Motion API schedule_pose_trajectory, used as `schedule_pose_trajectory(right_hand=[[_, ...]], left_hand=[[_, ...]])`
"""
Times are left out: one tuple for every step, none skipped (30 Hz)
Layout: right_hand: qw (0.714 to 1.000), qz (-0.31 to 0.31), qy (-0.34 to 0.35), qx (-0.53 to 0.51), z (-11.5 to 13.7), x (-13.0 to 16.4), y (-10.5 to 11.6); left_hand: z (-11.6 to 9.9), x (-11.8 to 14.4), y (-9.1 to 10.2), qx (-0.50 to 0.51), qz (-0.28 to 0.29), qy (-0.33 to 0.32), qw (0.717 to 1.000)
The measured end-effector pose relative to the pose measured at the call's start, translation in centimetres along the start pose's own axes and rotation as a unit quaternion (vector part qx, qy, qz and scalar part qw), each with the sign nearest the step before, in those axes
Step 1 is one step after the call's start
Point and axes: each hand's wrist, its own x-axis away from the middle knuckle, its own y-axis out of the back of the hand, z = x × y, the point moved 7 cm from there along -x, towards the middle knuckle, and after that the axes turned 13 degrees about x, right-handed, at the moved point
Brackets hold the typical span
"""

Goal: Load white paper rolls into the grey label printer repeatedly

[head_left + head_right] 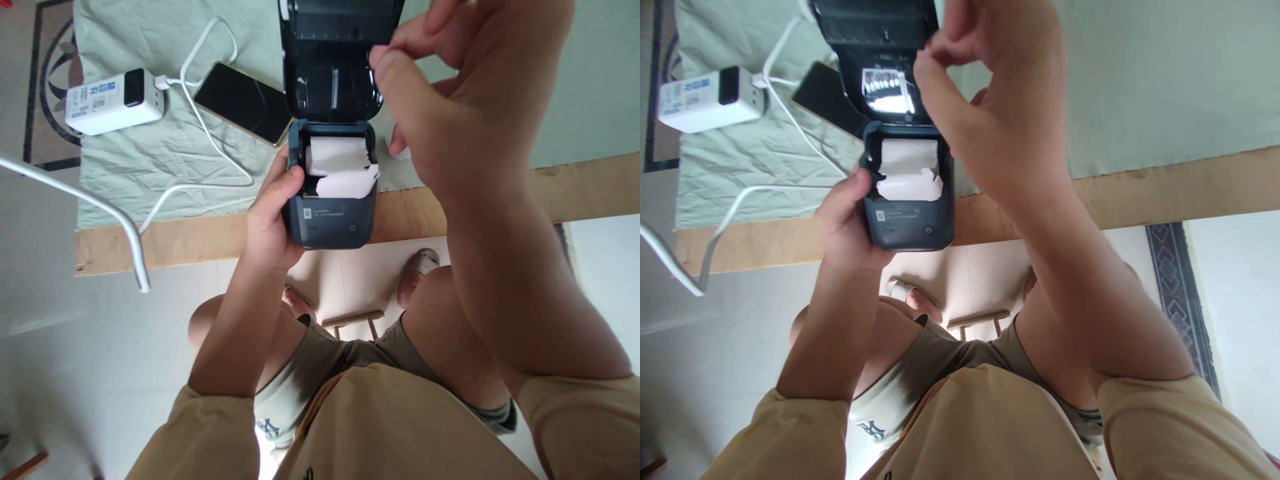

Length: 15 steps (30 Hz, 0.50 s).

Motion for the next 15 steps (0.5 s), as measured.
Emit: schedule_pose_trajectory(right_hand=[[0.999, 0.009, 0.032, 0.025, 0.4, 0.1, -0.2], [0.996, 0.035, 0.058, 0.051, 0.8, 0.1, -0.7], [0.991, 0.076, 0.076, 0.078, 1.1, 0.2, -1.4], [0.984, 0.119, 0.085, 0.104, 1.3, 0.3, -2.1], [0.975, 0.157, 0.09, 0.127, 1.4, 0.4, -2.6], [0.967, 0.188, 0.095, 0.146, 1.5, 0.6, -3.1], [0.96, 0.21, 0.104, 0.157, 1.6, 0.8, -3.4], [0.954, 0.226, 0.115, 0.162, 1.8, 0.9, -3.6], [0.949, 0.237, 0.124, 0.163, 1.8, 1.1, -3.7], [0.946, 0.247, 0.131, 0.166, 1.8, 1.3, -3.8], [0.942, 0.257, 0.135, 0.171, 1.7, 1.5, -3.9], [0.938, 0.265, 0.135, 0.175, 1.5, 1.7, -4.0], [0.937, 0.271, 0.133, 0.176, 1.3, 1.8, -4.1], [0.938, 0.271, 0.131, 0.172, 1.1, 1.9, -4.1], [0.941, 0.269, 0.131, 0.159, 1.1, 2.0, -3.9]], left_hand=[[0.0, 0.0, -0.1, 0.002, 0.007, -0.004, 1.0], [-0.1, 0.0, -0.3, 0.004, 0.013, -0.007, 1.0], [0.0, 0.0, -0.3, 0.005, 0.017, -0.007, 1.0], [0.0, 0.0, -0.4, 0.003, 0.022, -0.005, 1.0], [0.1, 0.0, -0.4, -0.001, 0.024, -0.006, 1.0], [0.1, 0.1, -0.4, -0.007, 0.022, -0.009, 1.0], [0.1, 0.1, -0.3, -0.015, 0.018, -0.013, 1.0], [0.1, 0.1, -0.2, -0.022, 0.011, -0.017, 1.0], [0.1, 0.2, -0.2, -0.026, 0.004, -0.022, 0.999], [0.0, 0.2, -0.1, -0.03, -0.002, -0.025, 0.999], [0.0, 0.2, -0.1, -0.031, -0.003, -0.026, 0.999], [0.0, 0.2, -0.1, -0.033, 0.001, -0.025, 0.999], [0.0, 0.3, -0.2, -0.037, 0.006, -0.02, 0.999], [0.1, 0.3, -0.2, -0.043, 0.01, -0.014, 0.999], [0.1, 0.3, -0.2, -0.05, 0.012, -0.009, 0.999]])
